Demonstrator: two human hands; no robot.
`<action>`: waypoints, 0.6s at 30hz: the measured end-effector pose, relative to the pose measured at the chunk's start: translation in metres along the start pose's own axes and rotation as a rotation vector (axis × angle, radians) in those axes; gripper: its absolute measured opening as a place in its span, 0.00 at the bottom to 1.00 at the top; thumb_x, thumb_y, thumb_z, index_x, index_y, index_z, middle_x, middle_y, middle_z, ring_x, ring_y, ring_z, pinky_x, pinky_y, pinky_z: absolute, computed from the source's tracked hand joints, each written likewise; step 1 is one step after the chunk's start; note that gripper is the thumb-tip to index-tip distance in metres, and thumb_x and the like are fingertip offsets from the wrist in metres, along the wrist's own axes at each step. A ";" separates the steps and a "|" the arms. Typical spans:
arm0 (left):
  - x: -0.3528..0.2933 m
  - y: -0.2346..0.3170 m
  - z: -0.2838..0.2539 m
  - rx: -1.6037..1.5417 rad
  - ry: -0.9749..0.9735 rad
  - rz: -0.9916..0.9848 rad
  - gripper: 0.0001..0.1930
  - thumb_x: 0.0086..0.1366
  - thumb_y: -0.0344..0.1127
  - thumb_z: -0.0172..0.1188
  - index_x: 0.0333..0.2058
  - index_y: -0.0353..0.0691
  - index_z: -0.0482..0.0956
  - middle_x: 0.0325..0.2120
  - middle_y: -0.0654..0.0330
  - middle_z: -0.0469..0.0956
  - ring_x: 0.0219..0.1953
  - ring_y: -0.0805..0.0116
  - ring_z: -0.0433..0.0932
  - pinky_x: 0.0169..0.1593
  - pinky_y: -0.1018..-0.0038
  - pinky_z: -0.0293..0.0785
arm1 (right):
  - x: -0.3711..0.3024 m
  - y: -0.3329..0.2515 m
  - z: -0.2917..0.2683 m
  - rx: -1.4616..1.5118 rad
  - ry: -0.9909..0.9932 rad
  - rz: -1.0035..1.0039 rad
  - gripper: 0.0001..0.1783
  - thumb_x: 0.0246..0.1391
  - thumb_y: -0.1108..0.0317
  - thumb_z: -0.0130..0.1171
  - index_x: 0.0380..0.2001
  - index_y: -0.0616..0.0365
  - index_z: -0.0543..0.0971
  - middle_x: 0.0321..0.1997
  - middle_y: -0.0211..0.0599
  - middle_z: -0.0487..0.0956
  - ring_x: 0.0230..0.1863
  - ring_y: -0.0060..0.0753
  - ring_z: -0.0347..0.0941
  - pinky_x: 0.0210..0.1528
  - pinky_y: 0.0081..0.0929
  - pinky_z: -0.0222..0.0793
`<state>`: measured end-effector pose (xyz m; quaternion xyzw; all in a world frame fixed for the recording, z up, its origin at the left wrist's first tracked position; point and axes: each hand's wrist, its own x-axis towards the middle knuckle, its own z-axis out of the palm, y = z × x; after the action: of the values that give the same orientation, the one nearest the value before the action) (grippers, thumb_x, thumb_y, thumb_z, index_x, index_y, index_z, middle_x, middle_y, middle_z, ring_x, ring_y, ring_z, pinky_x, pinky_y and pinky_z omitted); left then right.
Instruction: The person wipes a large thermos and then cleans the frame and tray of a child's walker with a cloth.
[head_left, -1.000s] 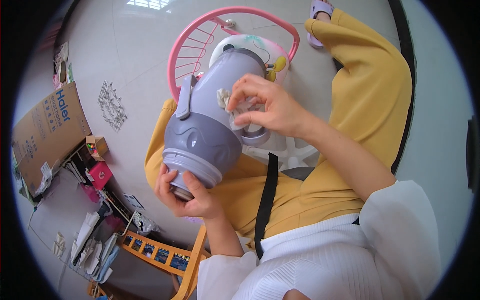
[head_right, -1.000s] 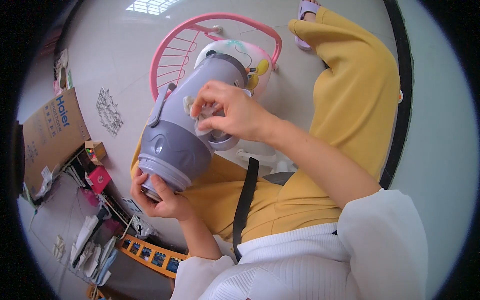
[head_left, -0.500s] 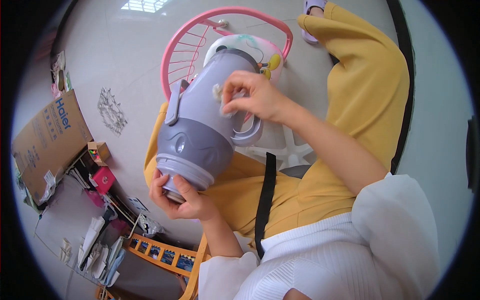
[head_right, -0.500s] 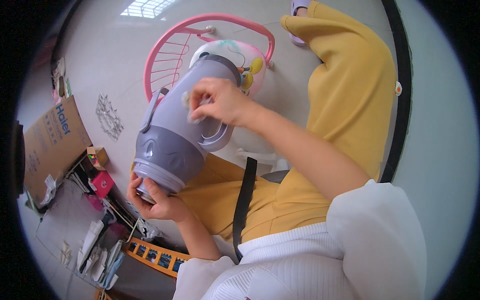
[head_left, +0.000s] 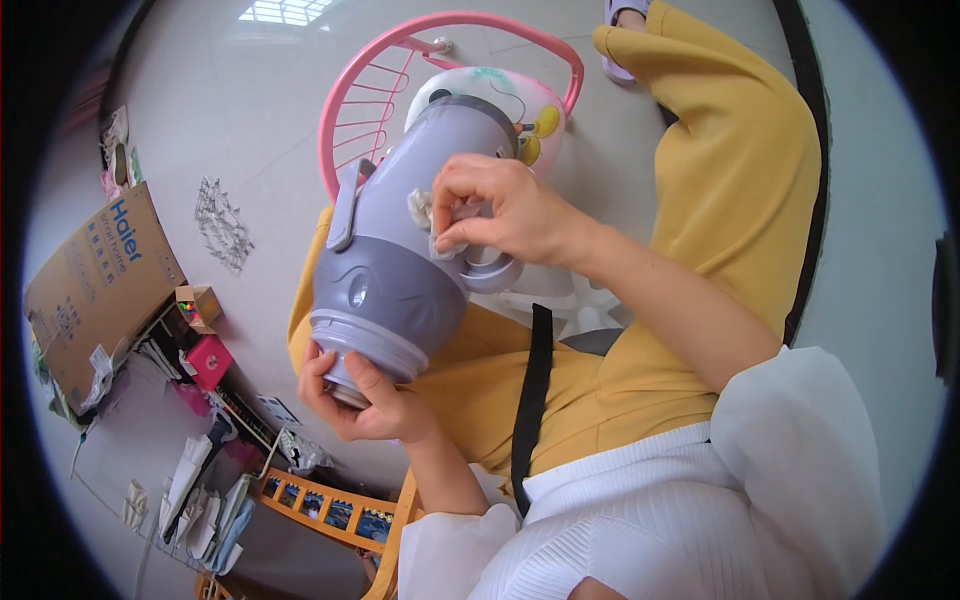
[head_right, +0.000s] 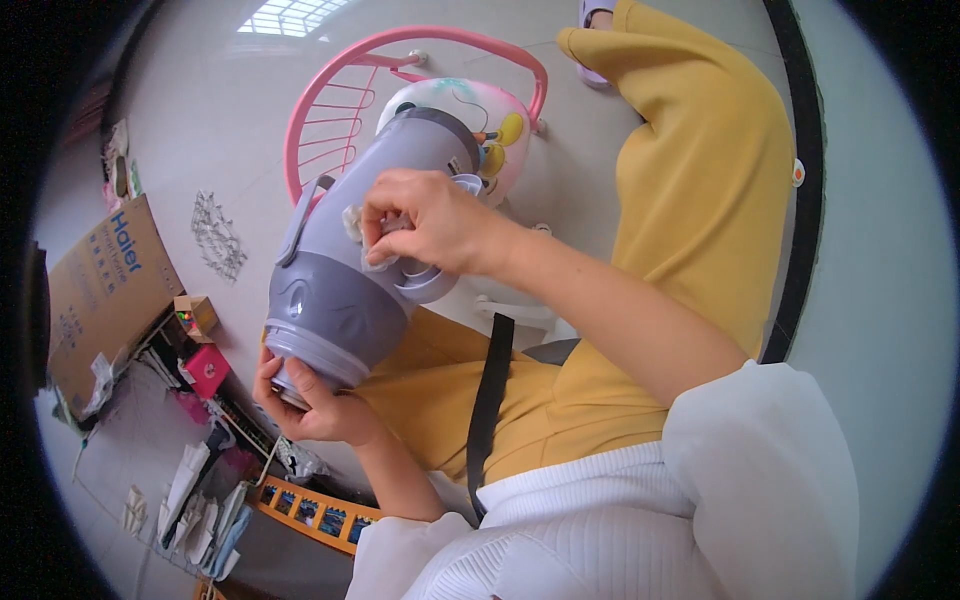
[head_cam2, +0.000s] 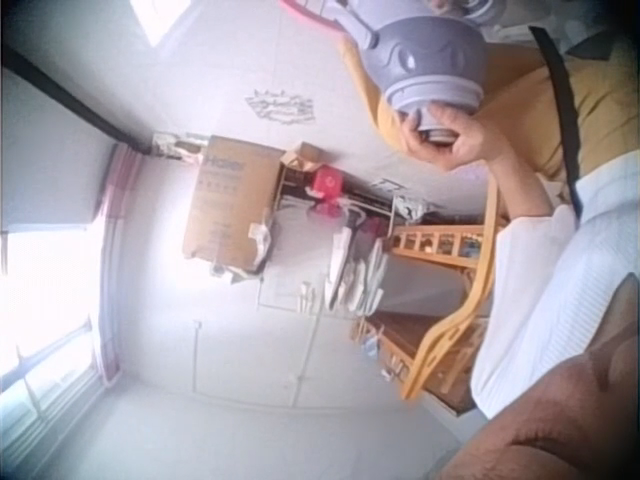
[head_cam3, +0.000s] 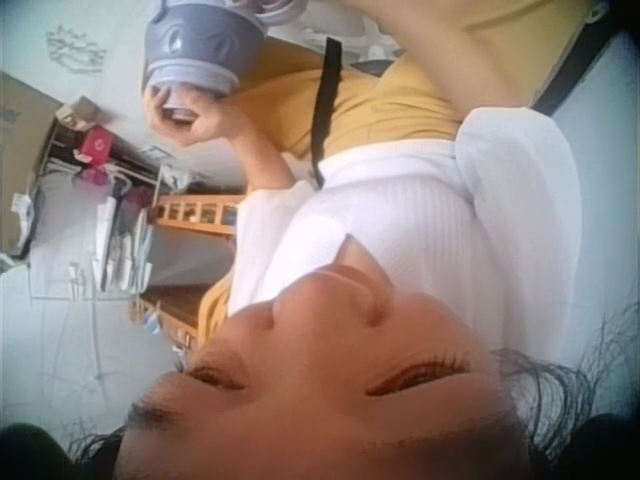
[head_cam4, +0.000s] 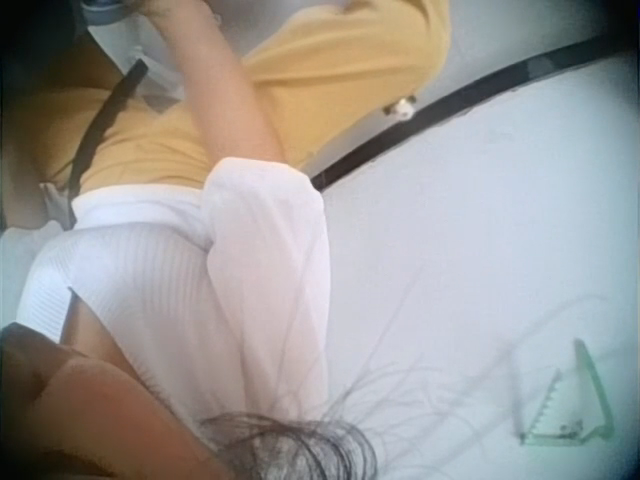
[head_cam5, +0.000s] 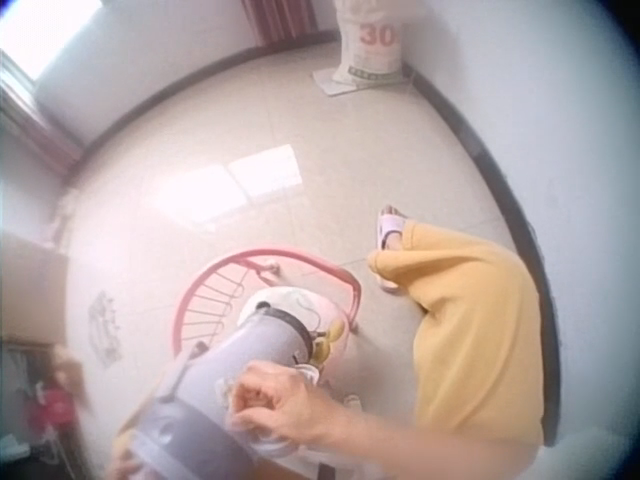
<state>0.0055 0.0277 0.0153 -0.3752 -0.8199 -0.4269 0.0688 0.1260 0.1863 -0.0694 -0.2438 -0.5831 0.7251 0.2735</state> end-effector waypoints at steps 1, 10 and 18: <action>0.001 0.000 -0.002 0.011 -0.001 0.008 0.06 0.62 0.28 0.57 0.35 0.32 0.71 0.43 0.50 0.75 0.44 0.61 0.72 0.53 0.67 0.66 | 0.001 0.009 -0.002 -0.033 0.058 0.040 0.07 0.39 0.73 0.66 0.23 0.60 0.77 0.31 0.36 0.75 0.32 0.34 0.74 0.38 0.26 0.70; -0.001 0.004 0.001 0.009 -0.002 -0.010 0.09 0.58 0.30 0.57 0.36 0.32 0.71 0.41 0.49 0.72 0.46 0.58 0.71 0.55 0.62 0.63 | 0.003 -0.003 0.011 0.063 0.091 -0.047 0.08 0.47 0.73 0.63 0.30 0.59 0.74 0.33 0.29 0.73 0.34 0.25 0.71 0.39 0.21 0.66; -0.004 0.005 0.008 -0.051 0.001 -0.017 0.10 0.58 0.31 0.57 0.36 0.33 0.71 0.41 0.49 0.72 0.46 0.57 0.71 0.55 0.61 0.62 | 0.023 0.085 -0.043 -0.569 0.377 0.311 0.09 0.45 0.74 0.61 0.32 0.58 0.75 0.34 0.41 0.76 0.38 0.40 0.75 0.43 0.29 0.70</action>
<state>0.0134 0.0332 0.0122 -0.3696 -0.8119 -0.4485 0.0560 0.1289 0.2178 -0.1617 -0.5248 -0.6566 0.5095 0.1838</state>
